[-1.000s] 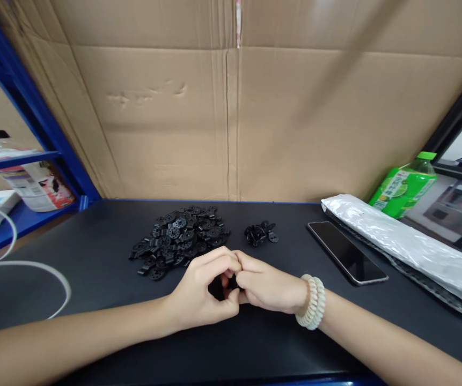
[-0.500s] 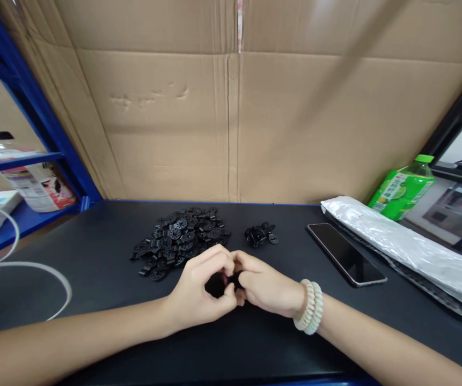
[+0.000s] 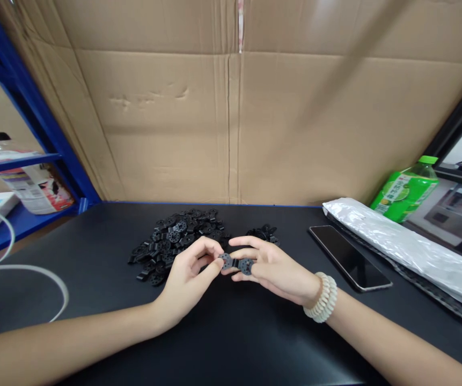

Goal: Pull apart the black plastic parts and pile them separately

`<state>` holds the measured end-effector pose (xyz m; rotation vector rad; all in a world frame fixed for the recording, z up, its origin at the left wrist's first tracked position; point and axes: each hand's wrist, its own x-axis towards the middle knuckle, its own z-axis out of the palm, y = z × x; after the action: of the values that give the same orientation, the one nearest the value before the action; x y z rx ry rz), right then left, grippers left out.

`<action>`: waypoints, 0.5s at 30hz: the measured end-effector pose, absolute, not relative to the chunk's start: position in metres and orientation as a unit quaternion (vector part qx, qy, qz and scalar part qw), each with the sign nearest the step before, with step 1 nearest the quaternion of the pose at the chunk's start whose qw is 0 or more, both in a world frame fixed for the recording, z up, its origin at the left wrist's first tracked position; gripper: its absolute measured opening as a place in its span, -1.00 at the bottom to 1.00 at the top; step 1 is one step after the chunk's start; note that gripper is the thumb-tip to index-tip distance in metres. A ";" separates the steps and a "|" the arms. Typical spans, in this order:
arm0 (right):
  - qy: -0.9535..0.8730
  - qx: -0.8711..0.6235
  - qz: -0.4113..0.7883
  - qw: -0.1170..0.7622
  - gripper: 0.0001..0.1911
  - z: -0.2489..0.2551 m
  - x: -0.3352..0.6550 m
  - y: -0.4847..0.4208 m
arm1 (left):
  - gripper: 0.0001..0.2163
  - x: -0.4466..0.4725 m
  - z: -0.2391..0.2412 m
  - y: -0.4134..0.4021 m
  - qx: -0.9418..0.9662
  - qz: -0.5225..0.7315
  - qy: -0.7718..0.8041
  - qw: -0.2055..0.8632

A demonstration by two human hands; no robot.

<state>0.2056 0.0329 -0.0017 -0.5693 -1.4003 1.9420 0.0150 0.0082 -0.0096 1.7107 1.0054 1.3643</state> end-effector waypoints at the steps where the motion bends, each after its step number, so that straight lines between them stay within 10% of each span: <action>1: -0.547 -0.221 0.737 0.331 -0.52 0.000 0.206 0.032 | -0.96 0.014 -0.010 0.008 0.654 0.535 0.383 0.373; 6: -0.650 -0.246 0.641 0.326 -0.63 0.007 0.211 0.035 | -0.96 0.014 -0.010 0.009 0.649 0.535 0.374 0.392; 15: -0.859 -0.374 0.081 0.342 -0.56 0.010 0.250 0.072 | -0.76 0.014 -0.012 -0.006 0.849 0.356 0.327 0.213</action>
<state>0.2497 0.0715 0.0097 -0.9722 -2.2329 0.2114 0.0143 -0.0065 -0.0118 2.3570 0.9079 0.9890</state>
